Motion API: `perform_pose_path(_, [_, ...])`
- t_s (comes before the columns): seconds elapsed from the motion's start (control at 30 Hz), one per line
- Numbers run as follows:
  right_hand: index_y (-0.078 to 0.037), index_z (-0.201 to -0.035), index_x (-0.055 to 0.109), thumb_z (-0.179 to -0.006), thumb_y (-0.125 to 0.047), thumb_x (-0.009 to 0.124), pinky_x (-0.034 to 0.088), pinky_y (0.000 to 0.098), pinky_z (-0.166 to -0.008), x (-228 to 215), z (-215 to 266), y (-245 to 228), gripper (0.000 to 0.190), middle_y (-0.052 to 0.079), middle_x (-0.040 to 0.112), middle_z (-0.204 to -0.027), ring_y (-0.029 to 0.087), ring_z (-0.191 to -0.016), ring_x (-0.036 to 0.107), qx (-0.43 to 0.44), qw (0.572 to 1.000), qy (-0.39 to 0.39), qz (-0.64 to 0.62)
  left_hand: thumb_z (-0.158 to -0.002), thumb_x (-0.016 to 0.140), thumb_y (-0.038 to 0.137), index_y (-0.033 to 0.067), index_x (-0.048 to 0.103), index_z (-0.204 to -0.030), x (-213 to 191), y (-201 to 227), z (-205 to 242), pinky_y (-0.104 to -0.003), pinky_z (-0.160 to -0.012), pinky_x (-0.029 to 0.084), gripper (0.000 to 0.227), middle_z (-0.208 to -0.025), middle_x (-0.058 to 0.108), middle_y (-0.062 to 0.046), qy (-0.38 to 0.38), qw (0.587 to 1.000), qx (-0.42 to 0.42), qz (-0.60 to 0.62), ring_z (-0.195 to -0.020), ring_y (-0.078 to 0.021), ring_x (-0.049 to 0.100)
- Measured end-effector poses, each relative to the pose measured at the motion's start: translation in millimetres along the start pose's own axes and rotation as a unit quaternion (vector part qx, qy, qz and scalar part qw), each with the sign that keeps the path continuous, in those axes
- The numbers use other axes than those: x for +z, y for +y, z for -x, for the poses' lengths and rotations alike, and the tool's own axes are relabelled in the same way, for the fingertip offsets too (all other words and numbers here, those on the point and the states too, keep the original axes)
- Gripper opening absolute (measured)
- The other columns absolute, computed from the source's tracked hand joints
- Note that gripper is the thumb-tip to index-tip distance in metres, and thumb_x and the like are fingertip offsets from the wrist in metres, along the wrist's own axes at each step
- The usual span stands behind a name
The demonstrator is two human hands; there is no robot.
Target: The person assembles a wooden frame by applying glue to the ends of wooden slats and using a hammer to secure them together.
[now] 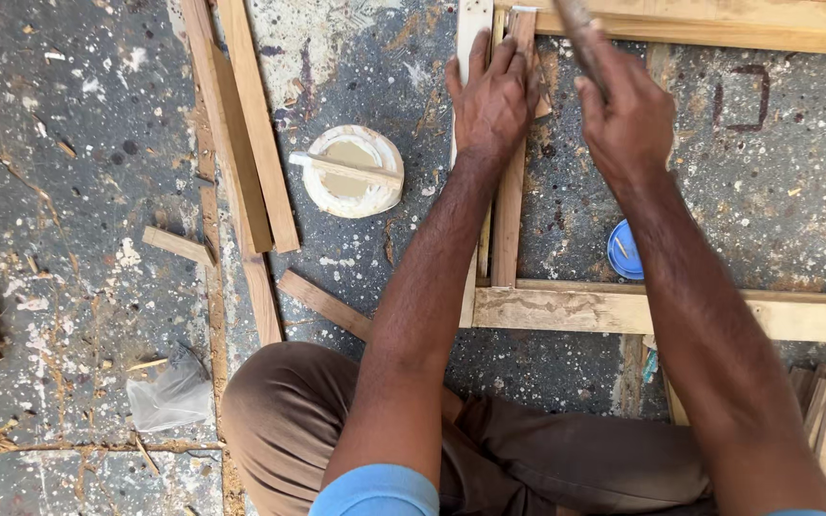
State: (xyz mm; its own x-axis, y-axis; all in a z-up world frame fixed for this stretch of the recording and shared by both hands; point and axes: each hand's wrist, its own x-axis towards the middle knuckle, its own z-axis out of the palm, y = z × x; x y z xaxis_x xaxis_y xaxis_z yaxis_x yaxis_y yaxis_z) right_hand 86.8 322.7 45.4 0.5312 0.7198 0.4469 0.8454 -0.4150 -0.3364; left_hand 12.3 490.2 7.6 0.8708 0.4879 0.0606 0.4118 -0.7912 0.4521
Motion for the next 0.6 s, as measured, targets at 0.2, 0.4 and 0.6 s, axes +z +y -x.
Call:
perform_pose_path(0.2, [-0.01,-0.15,0.061,-0.108,-0.013,0.071,0.062,0.0332,-0.051,16.5,8.5,4.3,0.043,0.023,0.073,-0.118,0.023,-0.072,0.073,0.08,0.99,-0.107,0.04,-0.105,0.049,0.034,0.012,0.065,-0.131,3.0,0.7,3.4,-0.069,-0.122,0.017,0.038,-0.148,0.054,-0.004,-0.01,1.0,-0.006,-0.007,-0.15,-0.0283,0.031])
perform_pose_path(0.4, [-0.015,-0.154,0.059,-0.116,-0.01,0.068,0.068,0.0289,-0.063,13.1,16.3,2.9,0.039,0.017,0.075,-0.117,0.019,-0.085,0.077,0.075,0.995,0.022,-0.069,-0.1,0.051,0.038,0.0113,0.066,-0.129,2.7,0.2,3.4,-0.068,-0.121,0.018,0.042,-0.145,0.055,-0.004,0.02,1.0,-0.008,-0.001,-0.148,-0.0279,0.031])
perform_pose_path(0.6, [-0.014,-0.154,0.055,-0.107,-0.009,0.066,0.068,0.0312,-0.076,12.0,7.7,10.2,0.048,0.018,0.073,-0.132,0.023,-0.101,0.076,0.013,1.0,-0.014,-0.003,-0.104,0.051,0.038,0.0125,0.065,-0.129,-8.7,3.8,7.1,-0.068,-0.123,0.019,0.039,-0.15,0.052,-0.004,-0.022,1.0,-0.015,-0.005,-0.152,-0.0283,0.029])
